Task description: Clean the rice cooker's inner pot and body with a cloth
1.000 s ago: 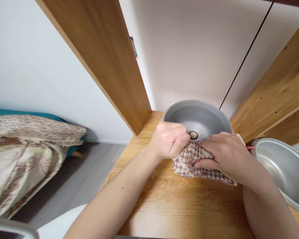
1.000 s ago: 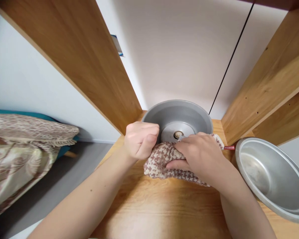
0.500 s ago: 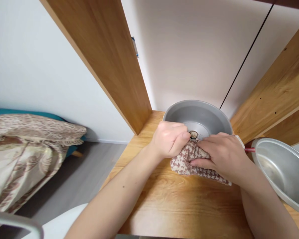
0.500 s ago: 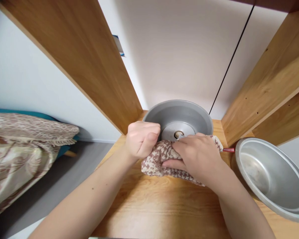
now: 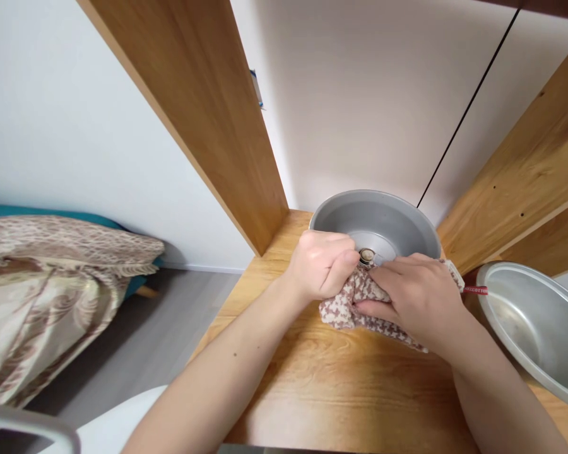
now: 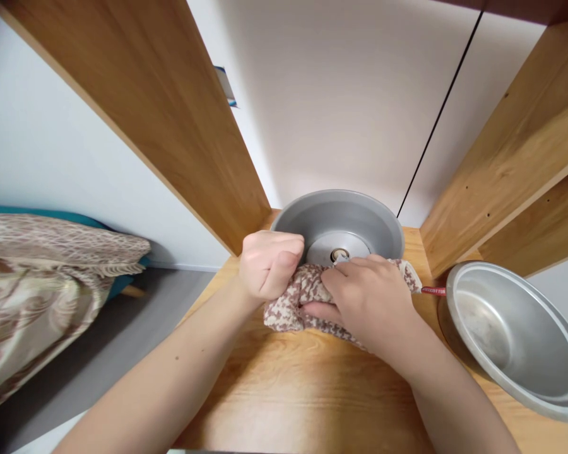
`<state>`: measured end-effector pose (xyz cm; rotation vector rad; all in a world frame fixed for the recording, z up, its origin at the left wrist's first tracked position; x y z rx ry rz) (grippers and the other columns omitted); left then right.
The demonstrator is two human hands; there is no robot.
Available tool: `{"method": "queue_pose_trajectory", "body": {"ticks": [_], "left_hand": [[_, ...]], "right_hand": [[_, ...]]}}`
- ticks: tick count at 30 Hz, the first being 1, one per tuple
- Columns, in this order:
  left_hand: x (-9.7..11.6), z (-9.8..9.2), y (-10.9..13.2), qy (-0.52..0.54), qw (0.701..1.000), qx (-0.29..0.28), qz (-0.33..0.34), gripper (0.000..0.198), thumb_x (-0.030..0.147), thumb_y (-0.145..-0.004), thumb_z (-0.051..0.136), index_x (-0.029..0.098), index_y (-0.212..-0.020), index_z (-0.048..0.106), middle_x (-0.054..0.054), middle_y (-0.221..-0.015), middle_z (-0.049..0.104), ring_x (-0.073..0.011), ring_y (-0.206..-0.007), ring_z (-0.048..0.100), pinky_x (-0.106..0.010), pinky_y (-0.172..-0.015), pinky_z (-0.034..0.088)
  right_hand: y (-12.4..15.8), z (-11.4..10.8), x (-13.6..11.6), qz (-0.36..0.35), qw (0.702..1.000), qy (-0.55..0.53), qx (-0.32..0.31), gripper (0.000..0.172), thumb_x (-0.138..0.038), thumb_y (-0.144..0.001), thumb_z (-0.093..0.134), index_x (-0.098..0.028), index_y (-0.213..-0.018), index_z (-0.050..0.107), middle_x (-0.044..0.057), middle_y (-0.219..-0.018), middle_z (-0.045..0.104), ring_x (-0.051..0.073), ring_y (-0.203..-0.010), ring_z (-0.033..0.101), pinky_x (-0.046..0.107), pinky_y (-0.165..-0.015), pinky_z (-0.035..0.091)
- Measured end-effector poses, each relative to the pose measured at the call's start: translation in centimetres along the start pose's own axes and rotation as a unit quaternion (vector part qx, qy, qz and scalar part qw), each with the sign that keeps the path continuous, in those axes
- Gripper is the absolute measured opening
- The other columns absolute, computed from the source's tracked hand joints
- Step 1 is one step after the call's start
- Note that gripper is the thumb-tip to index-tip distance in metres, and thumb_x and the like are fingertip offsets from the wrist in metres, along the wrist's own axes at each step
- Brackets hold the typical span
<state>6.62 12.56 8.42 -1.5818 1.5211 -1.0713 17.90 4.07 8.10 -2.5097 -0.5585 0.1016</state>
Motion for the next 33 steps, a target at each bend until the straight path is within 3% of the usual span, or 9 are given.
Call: {"method": "queue_pose_trajectory", "body": {"ticks": [5, 8, 14, 24, 29, 33], "left_hand": [[0.0, 0.1, 0.0, 0.000, 1.000, 0.005, 0.009, 0.051, 0.035, -0.110, 0.027, 0.024, -0.060, 0.027, 0.005, -0.050, 0.029, -0.0106, -0.044, 0.026, -0.029, -0.044, 0.022], [0.1, 0.0, 0.0, -0.001, 1.000, 0.011, 0.006, 0.051, 0.035, -0.110, 0.027, 0.024, -0.060, 0.026, 0.005, -0.050, 0.029, -0.0107, -0.043, 0.025, -0.029, -0.044, 0.021], [0.1, -0.1, 0.0, 0.000, 1.000, 0.006, -0.008, 0.052, 0.035, -0.109, 0.028, 0.024, -0.059, 0.027, 0.005, -0.049, 0.030, -0.0112, -0.043, 0.027, -0.029, -0.045, 0.023], [0.0, 0.1, 0.1, -0.003, 1.000, 0.009, 0.013, 0.051, 0.034, -0.110, 0.028, 0.023, -0.060, 0.028, 0.005, -0.049, 0.030, -0.0108, -0.042, 0.026, -0.029, -0.044, 0.021], [0.0, 0.1, 0.1, -0.010, 1.000, 0.005, 0.004, 0.052, 0.035, -0.110, 0.028, 0.023, -0.059, 0.028, 0.005, -0.049, 0.031, -0.0106, -0.043, 0.027, -0.029, -0.044, 0.021], [0.2, 0.0, 0.0, -0.012, 1.000, 0.009, 0.005, 0.051, 0.034, -0.110, 0.028, 0.023, -0.059, 0.028, 0.005, -0.049, 0.030, -0.0106, -0.043, 0.027, -0.029, -0.044, 0.021]], "right_hand": [[0.2, -0.5, 1.8, -0.004, 0.995, -0.055, -0.084, 0.060, -0.065, -0.105, 0.042, -0.020, -0.070, 0.062, -0.001, -0.063, 0.060, 0.015, -0.059, 0.051, 0.032, -0.062, 0.023], [0.2, -0.5, 1.7, 0.000, 0.997, -0.039, -0.068, 0.061, -0.067, -0.103, 0.045, -0.020, -0.069, 0.063, 0.000, -0.063, 0.060, 0.015, -0.058, 0.050, 0.032, -0.062, 0.023], [0.1, 0.1, -0.3, 0.008, 0.999, 0.014, 0.029, 0.064, -0.060, -0.108, 0.036, -0.019, -0.067, 0.062, 0.001, -0.059, 0.059, 0.015, -0.056, 0.049, 0.033, -0.064, 0.026], [0.3, -0.7, 2.2, 0.013, 0.993, -0.070, -0.099, 0.059, -0.067, -0.102, 0.046, -0.021, -0.070, 0.063, -0.001, -0.063, 0.060, 0.014, -0.059, 0.050, 0.031, -0.061, 0.025], [0.4, -0.7, 2.5, 0.027, 0.993, -0.053, -0.100, 0.059, -0.071, -0.098, 0.051, -0.021, -0.068, 0.061, -0.001, -0.063, 0.059, 0.015, -0.060, 0.050, 0.031, -0.061, 0.023], [0.3, -0.3, 1.5, 0.025, 0.998, -0.024, -0.058, 0.058, -0.070, -0.096, 0.055, -0.020, -0.069, 0.063, 0.000, -0.064, 0.061, 0.015, -0.059, 0.050, 0.031, -0.062, 0.024]]}}
Point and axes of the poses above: each hand's wrist, its own y-axis away from the middle knuckle, its own z-axis out of the palm, x = y × z, the point moved 6 cm from there along -y, towards the middle knuckle
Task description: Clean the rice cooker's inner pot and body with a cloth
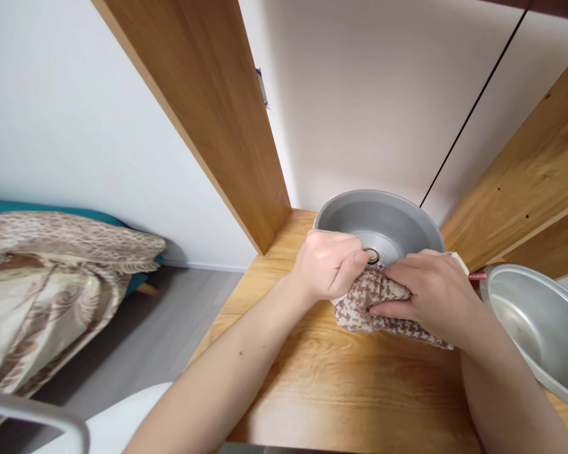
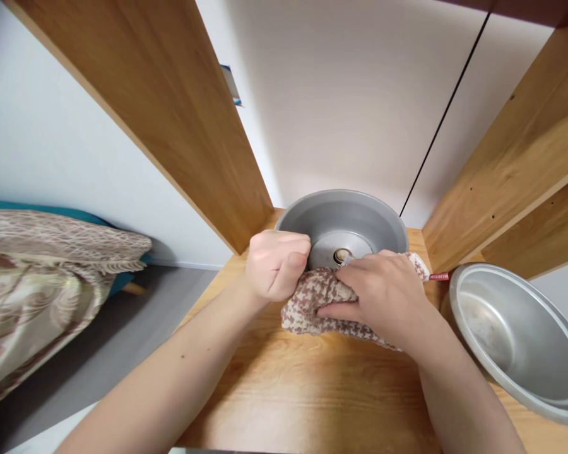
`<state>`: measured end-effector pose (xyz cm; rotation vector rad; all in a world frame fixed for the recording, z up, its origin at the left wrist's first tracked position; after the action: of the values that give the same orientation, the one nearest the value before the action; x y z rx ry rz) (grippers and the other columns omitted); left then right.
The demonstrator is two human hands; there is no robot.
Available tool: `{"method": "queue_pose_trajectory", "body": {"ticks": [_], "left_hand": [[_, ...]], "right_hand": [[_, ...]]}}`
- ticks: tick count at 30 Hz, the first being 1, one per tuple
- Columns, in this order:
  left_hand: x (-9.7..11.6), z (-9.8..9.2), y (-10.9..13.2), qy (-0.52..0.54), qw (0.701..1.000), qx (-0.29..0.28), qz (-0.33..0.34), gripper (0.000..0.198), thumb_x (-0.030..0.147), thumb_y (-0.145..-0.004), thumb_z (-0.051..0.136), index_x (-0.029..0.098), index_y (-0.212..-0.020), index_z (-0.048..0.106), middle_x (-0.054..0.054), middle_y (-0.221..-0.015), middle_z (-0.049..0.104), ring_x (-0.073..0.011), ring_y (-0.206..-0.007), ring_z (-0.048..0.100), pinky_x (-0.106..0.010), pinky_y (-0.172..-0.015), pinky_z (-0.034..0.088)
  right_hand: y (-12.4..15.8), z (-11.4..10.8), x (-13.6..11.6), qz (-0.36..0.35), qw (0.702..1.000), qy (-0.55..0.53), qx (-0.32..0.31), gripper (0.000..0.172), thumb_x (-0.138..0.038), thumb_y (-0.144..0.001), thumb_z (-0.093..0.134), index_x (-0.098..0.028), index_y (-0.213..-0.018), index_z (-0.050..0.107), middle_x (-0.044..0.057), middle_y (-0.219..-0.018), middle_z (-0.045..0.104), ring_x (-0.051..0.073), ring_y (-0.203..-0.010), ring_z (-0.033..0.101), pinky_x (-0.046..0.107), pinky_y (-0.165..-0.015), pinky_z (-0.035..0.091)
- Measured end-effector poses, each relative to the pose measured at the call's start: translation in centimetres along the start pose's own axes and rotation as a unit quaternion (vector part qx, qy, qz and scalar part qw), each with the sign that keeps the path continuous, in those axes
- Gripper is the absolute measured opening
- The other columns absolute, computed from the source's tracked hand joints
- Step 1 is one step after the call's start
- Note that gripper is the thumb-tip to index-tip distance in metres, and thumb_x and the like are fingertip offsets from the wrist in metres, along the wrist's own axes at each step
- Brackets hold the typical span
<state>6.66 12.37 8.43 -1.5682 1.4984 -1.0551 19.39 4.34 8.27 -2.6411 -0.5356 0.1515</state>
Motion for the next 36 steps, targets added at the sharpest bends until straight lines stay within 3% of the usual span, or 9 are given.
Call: {"method": "queue_pose_trajectory", "body": {"ticks": [6, 12, 14, 22, 25, 30, 33, 36], "left_hand": [[-0.1, -0.1, 0.0, -0.001, 1.000, -0.013, -0.011, 0.051, 0.035, -0.110, 0.027, 0.023, -0.060, 0.027, 0.005, -0.050, 0.030, -0.0106, -0.044, 0.027, -0.029, -0.045, 0.023], [-0.2, 0.0, 0.0, -0.005, 1.000, -0.022, -0.007, 0.051, 0.035, -0.110, 0.026, 0.024, -0.060, 0.027, 0.005, -0.049, 0.031, -0.0108, -0.043, 0.027, -0.029, -0.045, 0.023], [-0.1, 0.0, 0.0, -0.007, 1.000, -0.019, -0.009, 0.052, 0.035, -0.110, 0.026, 0.024, -0.059, 0.027, 0.005, -0.049, 0.031, -0.0108, -0.043, 0.027, -0.029, -0.045, 0.023], [-0.1, -0.2, 0.0, 0.017, 1.000, -0.003, -0.026, 0.052, 0.035, -0.110, 0.027, 0.024, -0.059, 0.027, 0.005, -0.049, 0.029, -0.0109, -0.044, 0.027, -0.029, -0.045, 0.023], [-0.2, -0.2, 0.0, 0.015, 1.000, -0.008, -0.024, 0.052, 0.035, -0.110, 0.027, 0.024, -0.059, 0.027, 0.005, -0.049, 0.029, -0.0109, -0.044, 0.027, -0.029, -0.045, 0.023], [-0.2, 0.0, 0.0, -0.004, 1.000, -0.021, -0.014, 0.052, 0.035, -0.110, 0.026, 0.024, -0.060, 0.027, 0.005, -0.049, 0.031, -0.0111, -0.043, 0.028, -0.029, -0.046, 0.023], [-0.1, 0.0, 0.0, -0.003, 1.000, -0.012, -0.008, 0.052, 0.035, -0.110, 0.026, 0.024, -0.060, 0.027, 0.005, -0.049, 0.031, -0.0111, -0.043, 0.027, -0.029, -0.045, 0.023], [0.0, 0.0, 0.0, -0.004, 1.000, -0.002, -0.006, 0.051, 0.035, -0.110, 0.027, 0.024, -0.060, 0.028, 0.005, -0.048, 0.031, -0.0111, -0.043, 0.027, -0.029, -0.044, 0.022]], "right_hand": [[0.0, 0.6, -1.8, -0.009, 0.996, 0.038, 0.084, 0.060, -0.061, -0.106, 0.043, -0.019, -0.068, 0.062, 0.001, -0.059, 0.059, 0.015, -0.056, 0.049, 0.033, -0.064, 0.026], [-0.1, 0.0, -0.2, -0.022, 1.000, 0.002, -0.011, 0.059, -0.066, -0.102, 0.047, -0.020, -0.069, 0.063, 0.001, -0.063, 0.062, 0.015, -0.058, 0.051, 0.032, -0.062, 0.024], [0.0, -0.1, 0.1, -0.021, 1.000, 0.006, -0.016, 0.060, -0.069, -0.100, 0.048, -0.020, -0.068, 0.063, 0.001, -0.064, 0.062, 0.015, -0.058, 0.052, 0.032, -0.062, 0.024], [-0.1, 0.9, -2.2, -0.014, 0.994, 0.061, 0.093, 0.059, -0.058, -0.108, 0.041, -0.019, -0.068, 0.062, 0.002, -0.059, 0.060, 0.016, -0.057, 0.051, 0.033, -0.065, 0.029], [-0.2, 0.8, -2.1, -0.014, 0.996, 0.047, 0.073, 0.058, -0.058, -0.107, 0.042, -0.020, -0.069, 0.062, 0.002, -0.060, 0.061, 0.016, -0.057, 0.051, 0.033, -0.064, 0.027], [-0.1, 0.0, -0.2, -0.011, 1.000, -0.002, -0.028, 0.055, -0.064, -0.103, 0.049, -0.020, -0.072, 0.063, 0.001, -0.066, 0.064, 0.016, -0.059, 0.053, 0.031, -0.062, 0.025], [-0.1, -0.3, 0.3, -0.007, 0.999, -0.003, -0.031, 0.056, -0.066, -0.101, 0.051, -0.021, -0.069, 0.061, 0.000, -0.065, 0.063, 0.016, -0.058, 0.052, 0.031, -0.062, 0.025], [-0.1, -0.1, -0.4, -0.009, 1.000, 0.014, 0.008, 0.060, -0.068, -0.101, 0.047, -0.020, -0.070, 0.062, 0.001, -0.064, 0.063, 0.016, -0.058, 0.052, 0.032, -0.061, 0.025]]}}
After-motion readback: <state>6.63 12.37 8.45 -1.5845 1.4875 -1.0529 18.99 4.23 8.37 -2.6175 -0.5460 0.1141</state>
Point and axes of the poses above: each hand's wrist, its own y-axis away from the middle knuckle, its own z-axis out of the palm, x = y × z, the point moved 6 cm from there along -y, towards the middle knuckle
